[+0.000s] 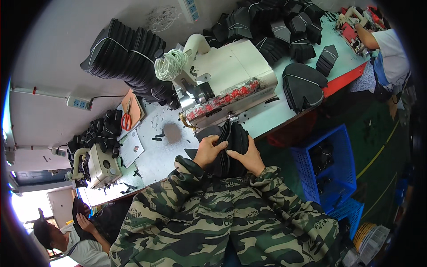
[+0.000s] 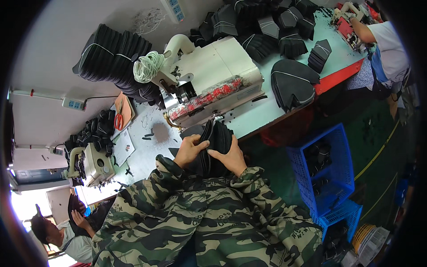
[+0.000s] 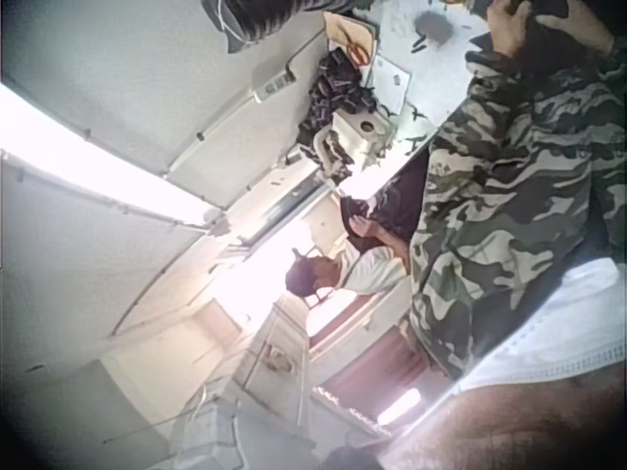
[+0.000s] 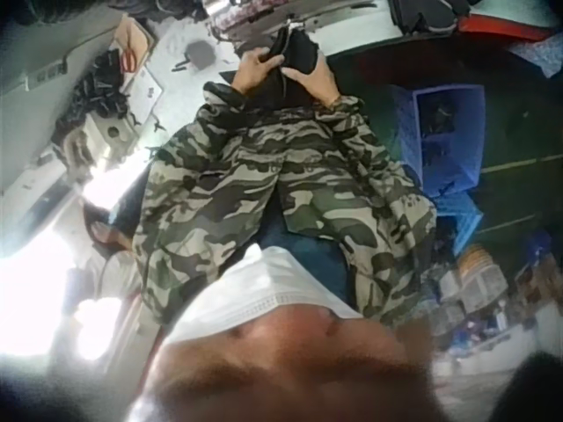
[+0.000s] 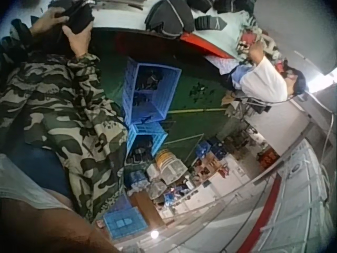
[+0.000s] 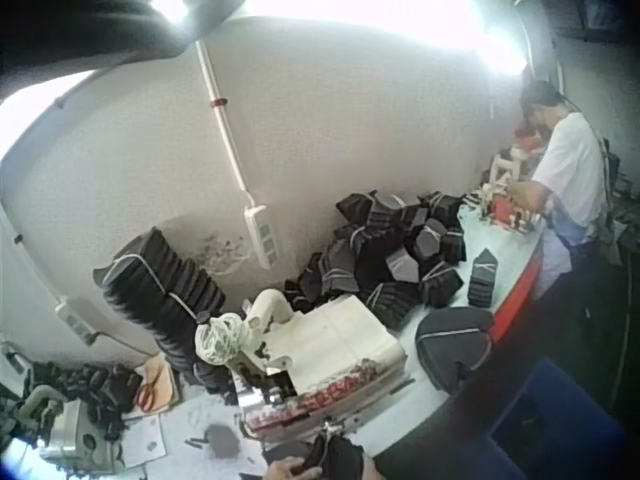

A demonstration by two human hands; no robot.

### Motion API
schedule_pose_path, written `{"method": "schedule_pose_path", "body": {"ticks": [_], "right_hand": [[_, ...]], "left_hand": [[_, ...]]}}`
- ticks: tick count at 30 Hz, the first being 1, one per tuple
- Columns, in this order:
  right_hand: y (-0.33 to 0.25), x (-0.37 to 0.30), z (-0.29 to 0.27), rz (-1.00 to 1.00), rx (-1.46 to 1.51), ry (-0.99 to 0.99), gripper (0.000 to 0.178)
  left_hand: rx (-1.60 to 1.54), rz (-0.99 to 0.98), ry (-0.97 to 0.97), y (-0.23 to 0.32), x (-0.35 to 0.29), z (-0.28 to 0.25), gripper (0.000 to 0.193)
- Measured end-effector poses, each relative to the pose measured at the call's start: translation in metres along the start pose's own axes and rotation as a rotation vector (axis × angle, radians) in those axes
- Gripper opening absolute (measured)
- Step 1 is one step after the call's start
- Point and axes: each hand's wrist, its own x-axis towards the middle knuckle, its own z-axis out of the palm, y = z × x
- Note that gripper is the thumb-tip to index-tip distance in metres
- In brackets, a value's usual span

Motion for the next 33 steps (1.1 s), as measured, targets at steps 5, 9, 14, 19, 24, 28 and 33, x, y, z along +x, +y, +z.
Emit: {"method": "schedule_pose_path", "body": {"ticks": [5,9,14,19,24,28,33], "right_hand": [[0.004,0.007,-0.011,0.011,-0.123,-0.083,0.103],[0.013,0.014,-0.020,0.004,0.018,-0.177,0.094],[0.031,0.011,-0.011,-0.142,0.002,-0.147,0.092],[0.036,0.006,0.000,-0.073,0.114,-0.004,0.089],[0.029,0.008,-0.008,0.126,0.412,-0.055,0.077],[0.023,0.009,-0.012,0.075,0.395,-0.117,0.075],[0.019,0.012,-0.011,0.061,0.374,-0.111,0.073]], "left_hand": [[0.080,0.070,0.018,0.017,-0.003,0.003,0.041],[0.081,0.126,0.013,0.020,-0.006,0.003,0.043],[0.194,0.140,0.042,0.024,-0.004,0.016,0.041],[-0.052,-0.094,-0.088,0.053,-0.010,-0.013,0.038],[-0.597,-0.070,0.190,-0.006,-0.076,-0.194,0.028],[-0.872,-0.050,0.555,-0.148,-0.105,-0.239,0.038],[-0.311,-0.539,0.688,-0.311,-0.150,-0.203,0.041]]}}
